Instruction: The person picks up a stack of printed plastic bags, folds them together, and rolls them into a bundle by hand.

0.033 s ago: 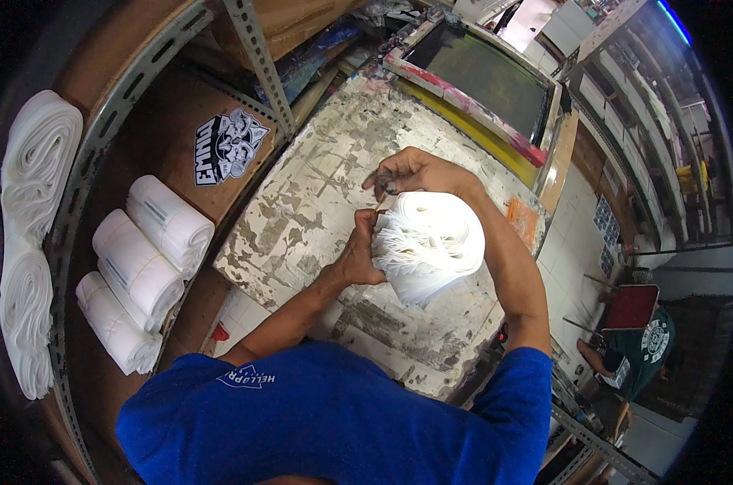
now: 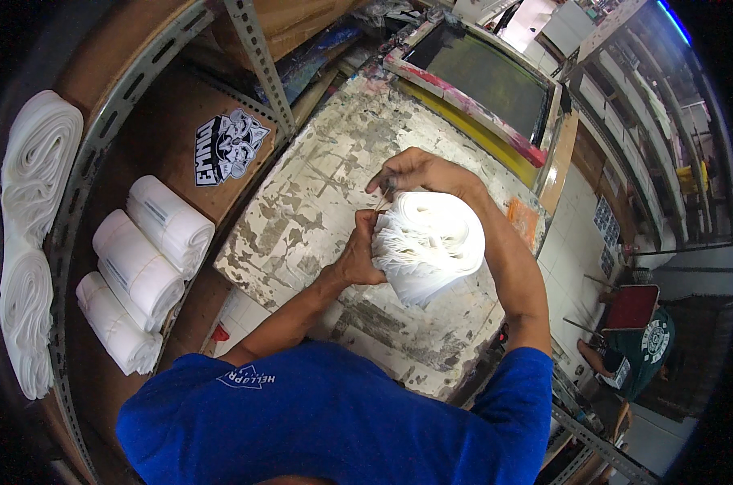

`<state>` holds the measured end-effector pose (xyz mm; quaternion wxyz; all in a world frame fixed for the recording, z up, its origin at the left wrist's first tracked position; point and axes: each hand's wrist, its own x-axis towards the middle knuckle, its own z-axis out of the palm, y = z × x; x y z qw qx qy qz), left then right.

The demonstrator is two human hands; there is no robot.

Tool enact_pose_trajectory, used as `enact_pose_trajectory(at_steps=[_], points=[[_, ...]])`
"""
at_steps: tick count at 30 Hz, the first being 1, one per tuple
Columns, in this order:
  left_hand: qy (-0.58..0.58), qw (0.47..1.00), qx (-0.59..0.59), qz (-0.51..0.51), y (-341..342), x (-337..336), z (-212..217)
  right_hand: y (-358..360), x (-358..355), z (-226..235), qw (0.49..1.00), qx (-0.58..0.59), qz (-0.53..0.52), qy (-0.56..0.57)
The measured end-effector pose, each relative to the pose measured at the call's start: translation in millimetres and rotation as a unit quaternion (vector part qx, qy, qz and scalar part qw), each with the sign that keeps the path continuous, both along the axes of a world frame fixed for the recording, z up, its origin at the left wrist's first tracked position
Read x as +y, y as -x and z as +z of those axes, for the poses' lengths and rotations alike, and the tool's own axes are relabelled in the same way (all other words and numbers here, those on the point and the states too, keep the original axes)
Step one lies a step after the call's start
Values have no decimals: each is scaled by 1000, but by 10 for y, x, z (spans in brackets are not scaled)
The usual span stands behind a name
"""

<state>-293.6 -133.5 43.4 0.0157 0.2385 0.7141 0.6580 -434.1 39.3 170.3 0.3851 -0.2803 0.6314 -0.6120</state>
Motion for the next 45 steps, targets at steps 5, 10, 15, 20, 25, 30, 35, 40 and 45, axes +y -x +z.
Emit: enact_pose_trajectory(at_steps=[5,10,15,20,25,30,35,40,45], points=[[22,1000,-9,1,-3,-14,91,5,530,7,985,-46,-156,49],[6,1000,-21,8,36,-21,93,-287,644,771,995,-43,-64,59],[2,999,-41,18,30,-55,99,-989,66,1438,956,184,122,-191],[18,999,-14,32,7,-9,83,-1610,-47,1525,850,363,211,-317],[15,999,-26,37,1,-10,24,-2091,45,1463,821,394,131,-392],[-10,998,-33,46,-8,1,89,-2503,-33,1150,758,427,12,-493],[-15,999,-8,37,7,-32,78,-2469,322,1020,731,428,-122,-517],[32,999,-15,-7,55,-59,162,-2073,714,1037,703,496,-168,-481],[23,999,18,19,60,-47,206,-1710,832,982,700,500,-148,-488]])
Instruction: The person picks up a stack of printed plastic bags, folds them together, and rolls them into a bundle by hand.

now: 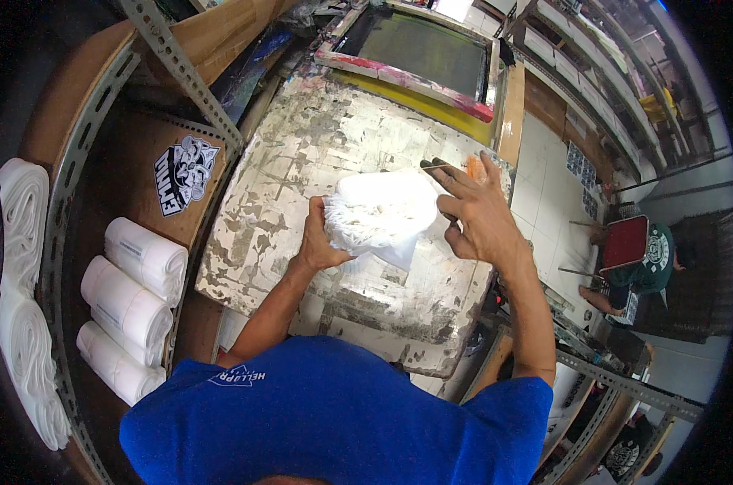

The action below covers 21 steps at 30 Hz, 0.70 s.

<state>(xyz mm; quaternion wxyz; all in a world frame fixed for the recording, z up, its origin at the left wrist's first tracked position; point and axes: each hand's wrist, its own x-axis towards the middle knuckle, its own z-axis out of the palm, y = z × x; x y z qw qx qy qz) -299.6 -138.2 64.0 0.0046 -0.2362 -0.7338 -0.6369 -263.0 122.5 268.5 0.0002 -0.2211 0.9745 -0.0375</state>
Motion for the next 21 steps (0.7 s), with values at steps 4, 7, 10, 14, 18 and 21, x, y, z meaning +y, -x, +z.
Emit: enact_pose_trajectory(at_steps=[4,7,10,14,18,21], points=[[15,1000,8,7,21,-24,2,150,121,-223,992,-41,13,120],[-5,1000,11,2,-8,-4,-30,150,270,-414,978,-142,-7,150],[-27,1000,6,7,-19,0,-89,48,234,-504,972,-220,-42,75],[-17,999,28,14,33,10,-42,-378,57,-257,951,-195,26,240],[-39,999,17,0,52,40,-34,-710,-224,-434,958,-195,2,209],[-47,999,16,-3,54,52,-31,-874,-271,-504,951,-193,13,243]])
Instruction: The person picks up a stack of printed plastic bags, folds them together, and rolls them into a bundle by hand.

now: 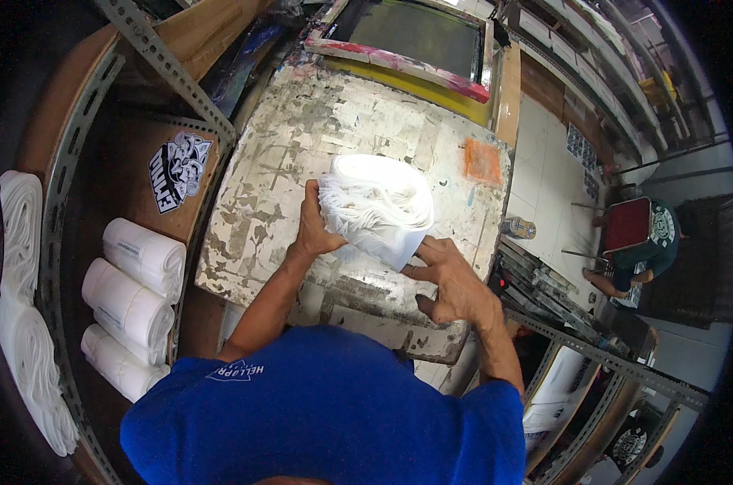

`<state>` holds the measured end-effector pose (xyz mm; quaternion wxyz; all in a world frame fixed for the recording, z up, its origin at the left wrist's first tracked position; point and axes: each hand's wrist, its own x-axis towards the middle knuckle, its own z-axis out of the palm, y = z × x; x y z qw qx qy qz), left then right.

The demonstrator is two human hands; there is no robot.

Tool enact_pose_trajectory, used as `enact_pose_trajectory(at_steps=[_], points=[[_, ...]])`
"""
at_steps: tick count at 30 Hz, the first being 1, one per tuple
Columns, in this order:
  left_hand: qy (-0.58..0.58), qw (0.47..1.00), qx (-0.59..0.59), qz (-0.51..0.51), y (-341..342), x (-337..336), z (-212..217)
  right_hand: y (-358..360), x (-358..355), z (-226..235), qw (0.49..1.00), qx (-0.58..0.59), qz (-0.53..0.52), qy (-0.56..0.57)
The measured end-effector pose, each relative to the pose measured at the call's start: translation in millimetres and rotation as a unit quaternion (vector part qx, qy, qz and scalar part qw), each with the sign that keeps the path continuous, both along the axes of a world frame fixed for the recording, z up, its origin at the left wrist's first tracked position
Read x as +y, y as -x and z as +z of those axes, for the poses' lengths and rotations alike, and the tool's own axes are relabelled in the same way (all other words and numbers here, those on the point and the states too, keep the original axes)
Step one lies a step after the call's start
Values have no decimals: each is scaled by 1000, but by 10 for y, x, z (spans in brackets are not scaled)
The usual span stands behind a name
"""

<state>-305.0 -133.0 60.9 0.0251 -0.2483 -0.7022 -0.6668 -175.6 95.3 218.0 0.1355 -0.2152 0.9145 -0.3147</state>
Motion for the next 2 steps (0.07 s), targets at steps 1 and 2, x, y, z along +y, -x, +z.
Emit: enact_pose_trajectory(at_steps=[1,2], points=[[-1,1000,0,0,-2,2,-3,-50,-35,8,1000,-13,1,8],[1,1000,1,-3,-10,-5,0,-86,-61,9,1000,-25,-2,17]])
